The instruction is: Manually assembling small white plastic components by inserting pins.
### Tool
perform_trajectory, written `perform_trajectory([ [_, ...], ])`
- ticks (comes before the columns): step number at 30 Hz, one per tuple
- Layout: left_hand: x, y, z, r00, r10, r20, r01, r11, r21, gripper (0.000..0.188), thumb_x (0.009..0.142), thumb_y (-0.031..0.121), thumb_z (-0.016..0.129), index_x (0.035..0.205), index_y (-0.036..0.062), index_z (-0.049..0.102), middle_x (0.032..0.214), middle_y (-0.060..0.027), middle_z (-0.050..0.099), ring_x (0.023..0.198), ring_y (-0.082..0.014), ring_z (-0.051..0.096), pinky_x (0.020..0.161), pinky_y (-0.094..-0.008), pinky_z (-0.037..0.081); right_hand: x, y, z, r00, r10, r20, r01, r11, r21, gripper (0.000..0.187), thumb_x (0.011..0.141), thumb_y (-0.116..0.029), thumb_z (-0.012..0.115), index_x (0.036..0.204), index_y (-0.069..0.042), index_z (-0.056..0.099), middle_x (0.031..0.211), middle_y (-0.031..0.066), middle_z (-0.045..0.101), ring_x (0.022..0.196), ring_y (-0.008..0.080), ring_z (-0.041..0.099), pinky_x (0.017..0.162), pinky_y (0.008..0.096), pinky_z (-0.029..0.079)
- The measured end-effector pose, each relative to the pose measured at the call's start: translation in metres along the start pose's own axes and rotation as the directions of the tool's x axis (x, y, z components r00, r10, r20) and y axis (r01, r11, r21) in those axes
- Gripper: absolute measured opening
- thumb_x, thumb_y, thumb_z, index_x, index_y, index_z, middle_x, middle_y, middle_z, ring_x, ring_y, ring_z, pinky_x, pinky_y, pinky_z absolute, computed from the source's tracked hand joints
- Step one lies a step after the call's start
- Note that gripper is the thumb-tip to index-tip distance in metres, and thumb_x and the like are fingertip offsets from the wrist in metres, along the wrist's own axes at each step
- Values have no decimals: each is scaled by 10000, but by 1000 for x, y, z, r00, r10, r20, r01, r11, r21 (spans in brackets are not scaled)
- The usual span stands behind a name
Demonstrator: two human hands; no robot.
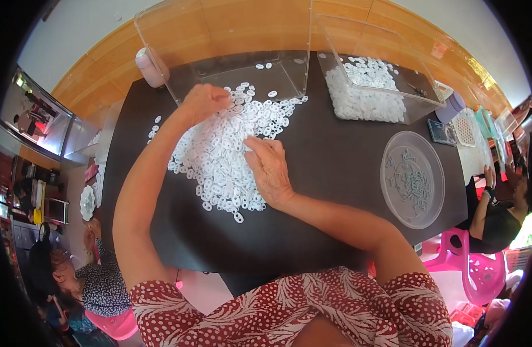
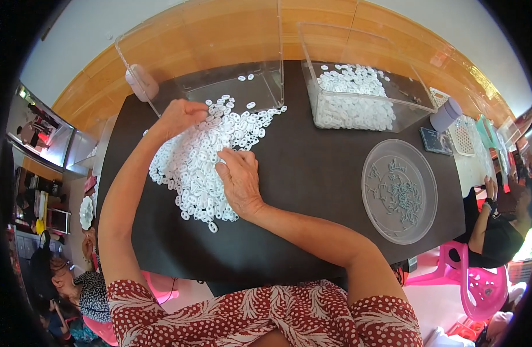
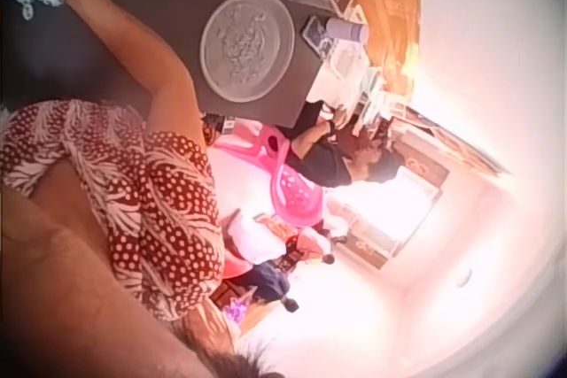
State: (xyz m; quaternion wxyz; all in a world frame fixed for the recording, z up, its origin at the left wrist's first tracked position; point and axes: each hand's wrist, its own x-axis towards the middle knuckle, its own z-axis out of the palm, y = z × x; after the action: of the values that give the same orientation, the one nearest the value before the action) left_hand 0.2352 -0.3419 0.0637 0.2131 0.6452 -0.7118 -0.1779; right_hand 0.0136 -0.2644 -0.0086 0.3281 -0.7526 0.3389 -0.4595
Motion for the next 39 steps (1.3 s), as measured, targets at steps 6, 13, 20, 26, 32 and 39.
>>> perform_trajectory([
  [6, 47, -31, 29, 990, 38, -136, -5, 973, 231, 359, 810, 316, 547, 1109, 135, 627, 978, -176, 648, 940, -364, 599, 841, -440, 466, -1, 4, 4, 999, -18, -31, 18, 1000, 6, 259, 857, -149, 575, 1088, -35, 585, 1115, 113, 585, 1009, 271, 460, 896, 355, 367],
  [13, 54, -25, 59, 983, 172, -57, -132, 894, 427, 293, 877, 304, 473, 1066, 153, 638, 918, -160, 610, 936, -354, 522, 857, -420, 415, -2, 1, 4, 999, -26, -34, 27, 999, 28, 248, 838, -147, 587, 1059, -34, 584, 1116, 115, 585, 988, 277, 460, 875, 371, 355],
  [20, 1, 11, 48, 949, 315, -30, -293, 910, 293, 236, 869, 259, 472, 898, 105, 649, 877, -151, 607, 906, -308, 537, 827, -426, 404, -1, 3, 5, 998, -32, -60, 35, 999, 41, 231, 830, -144, 589, 1035, -38, 591, 1094, 109, 597, 970, 275, 471, 864, 372, 356],
  [26, -31, 17, 40, 940, 340, -27, -326, 920, 215, 191, 826, 228, 530, 873, 79, 641, 771, -151, 619, 786, -342, 582, 715, -421, 445, -1, -1, 5, 997, -15, -78, 19, 999, 49, 192, 817, -132, 591, 992, -53, 602, 991, 76, 617, 914, 259, 469, 823, 369, 352],
  [32, -20, 40, 18, 989, 108, 106, -118, 989, 91, 232, 770, 261, 569, 850, 69, 671, 776, -157, 646, 785, -338, 610, 706, -398, 474, 0, -4, -2, 994, -47, -101, 46, 999, -6, 162, 817, -135, 588, 962, -64, 607, 917, 49, 613, 893, 239, 467, 799, 360, 335],
  [39, 83, 16, 50, 946, 292, -143, -237, 920, 312, 281, 787, 235, 587, 1018, 78, 620, 941, -156, 626, 929, -355, 568, 818, -417, 452, 2, -3, -3, 992, -72, -101, 71, 997, -8, 187, 824, -101, 599, 1010, -85, 613, 907, 51, 585, 886, 221, 474, 812, 330, 367],
])
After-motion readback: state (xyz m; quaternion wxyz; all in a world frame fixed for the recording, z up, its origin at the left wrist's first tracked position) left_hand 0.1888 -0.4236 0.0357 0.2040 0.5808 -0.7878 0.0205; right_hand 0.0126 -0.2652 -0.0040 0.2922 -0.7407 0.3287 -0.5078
